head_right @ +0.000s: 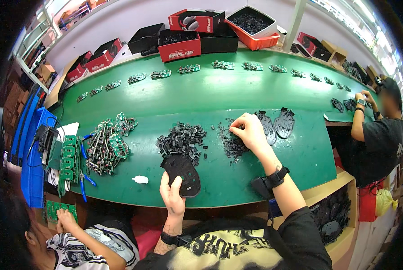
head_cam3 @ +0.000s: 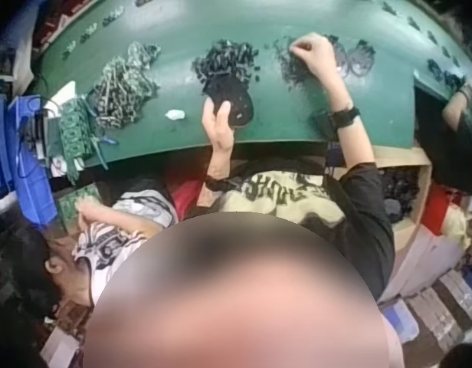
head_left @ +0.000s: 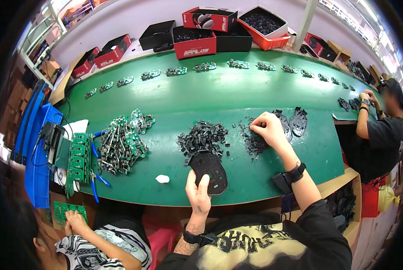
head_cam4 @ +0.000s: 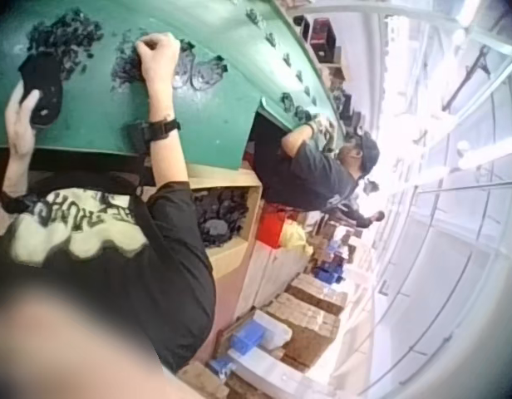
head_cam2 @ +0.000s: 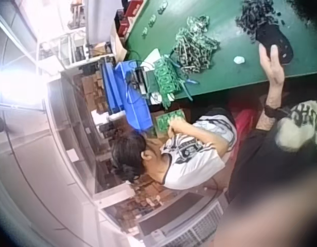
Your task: The person assembles electronic components on a green workbench. They pick up black plastic casings and insert small black rectangular parts into them. The person also applies glue from a small tube to the casings and places the finished units into a cardboard box.
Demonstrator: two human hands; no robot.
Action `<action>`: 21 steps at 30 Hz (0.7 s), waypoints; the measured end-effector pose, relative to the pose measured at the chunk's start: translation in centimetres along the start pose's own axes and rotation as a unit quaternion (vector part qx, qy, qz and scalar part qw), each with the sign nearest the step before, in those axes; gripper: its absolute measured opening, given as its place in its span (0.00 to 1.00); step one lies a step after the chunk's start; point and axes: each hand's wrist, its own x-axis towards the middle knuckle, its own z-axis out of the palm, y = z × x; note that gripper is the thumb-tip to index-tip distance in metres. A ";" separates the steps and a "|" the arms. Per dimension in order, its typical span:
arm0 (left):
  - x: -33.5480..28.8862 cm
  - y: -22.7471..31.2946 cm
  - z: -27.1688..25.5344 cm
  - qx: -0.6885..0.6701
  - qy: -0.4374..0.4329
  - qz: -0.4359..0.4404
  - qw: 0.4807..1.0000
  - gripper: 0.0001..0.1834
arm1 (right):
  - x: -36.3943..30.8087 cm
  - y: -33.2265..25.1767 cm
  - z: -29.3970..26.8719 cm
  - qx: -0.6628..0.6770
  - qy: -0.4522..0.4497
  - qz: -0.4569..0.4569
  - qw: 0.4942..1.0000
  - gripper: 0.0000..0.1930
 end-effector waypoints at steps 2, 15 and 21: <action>-0.1 0.1 0.1 0.011 -0.001 0.004 1.000 0.19 | -0.3 0.1 0.0 0.005 -0.004 0.022 1.000 0.08; 0.0 0.0 -0.1 0.030 -0.014 0.008 0.999 0.19 | 0.0 0.4 1.0 0.018 0.023 -0.014 0.999 0.07; -0.1 0.3 0.0 0.008 -0.016 -0.007 1.000 0.19 | 0.4 0.2 1.5 0.009 -0.007 -0.033 0.999 0.07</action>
